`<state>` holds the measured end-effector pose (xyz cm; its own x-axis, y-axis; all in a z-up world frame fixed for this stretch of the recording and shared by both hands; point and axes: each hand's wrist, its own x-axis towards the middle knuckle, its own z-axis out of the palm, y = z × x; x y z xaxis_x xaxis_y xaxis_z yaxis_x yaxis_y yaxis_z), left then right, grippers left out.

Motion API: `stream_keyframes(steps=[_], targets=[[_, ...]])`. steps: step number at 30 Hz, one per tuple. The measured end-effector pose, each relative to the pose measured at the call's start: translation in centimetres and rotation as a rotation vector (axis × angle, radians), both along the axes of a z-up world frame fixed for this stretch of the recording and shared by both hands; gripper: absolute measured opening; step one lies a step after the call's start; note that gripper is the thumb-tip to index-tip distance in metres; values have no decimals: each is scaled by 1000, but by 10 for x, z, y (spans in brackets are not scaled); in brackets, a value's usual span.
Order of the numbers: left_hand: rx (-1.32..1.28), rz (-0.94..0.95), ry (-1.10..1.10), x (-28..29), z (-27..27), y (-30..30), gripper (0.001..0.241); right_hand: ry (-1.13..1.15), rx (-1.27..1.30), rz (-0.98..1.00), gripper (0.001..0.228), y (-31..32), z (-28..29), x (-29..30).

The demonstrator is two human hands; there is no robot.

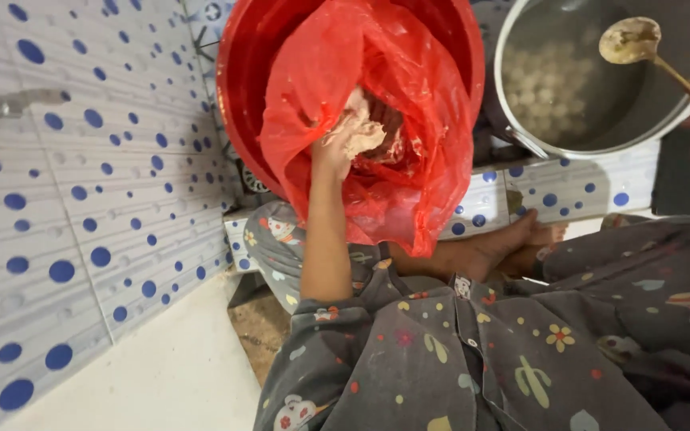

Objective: Using a spoon to scoop portions of meat paste from a plastic bag and dropping them into a pot of water to form meatballs.

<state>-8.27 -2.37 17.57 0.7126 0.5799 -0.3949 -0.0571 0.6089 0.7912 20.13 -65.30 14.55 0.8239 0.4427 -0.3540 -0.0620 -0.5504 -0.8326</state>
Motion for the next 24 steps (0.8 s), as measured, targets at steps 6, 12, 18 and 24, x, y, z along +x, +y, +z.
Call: stream_keyframes(steps=[6,12,18,24], targets=[[-130,29,-55,5,46,-11,29,-94,88,-263,29,145,154,-141],[133,-97,4,16,-63,-14,28,72,295,-413,23,256,205,-216],[555,-282,391,-1,-35,-3,67,143,385,-329,25,291,211,-234],[-1204,-108,-555,17,-3,1,21,94,310,-258,20,308,223,-239]])
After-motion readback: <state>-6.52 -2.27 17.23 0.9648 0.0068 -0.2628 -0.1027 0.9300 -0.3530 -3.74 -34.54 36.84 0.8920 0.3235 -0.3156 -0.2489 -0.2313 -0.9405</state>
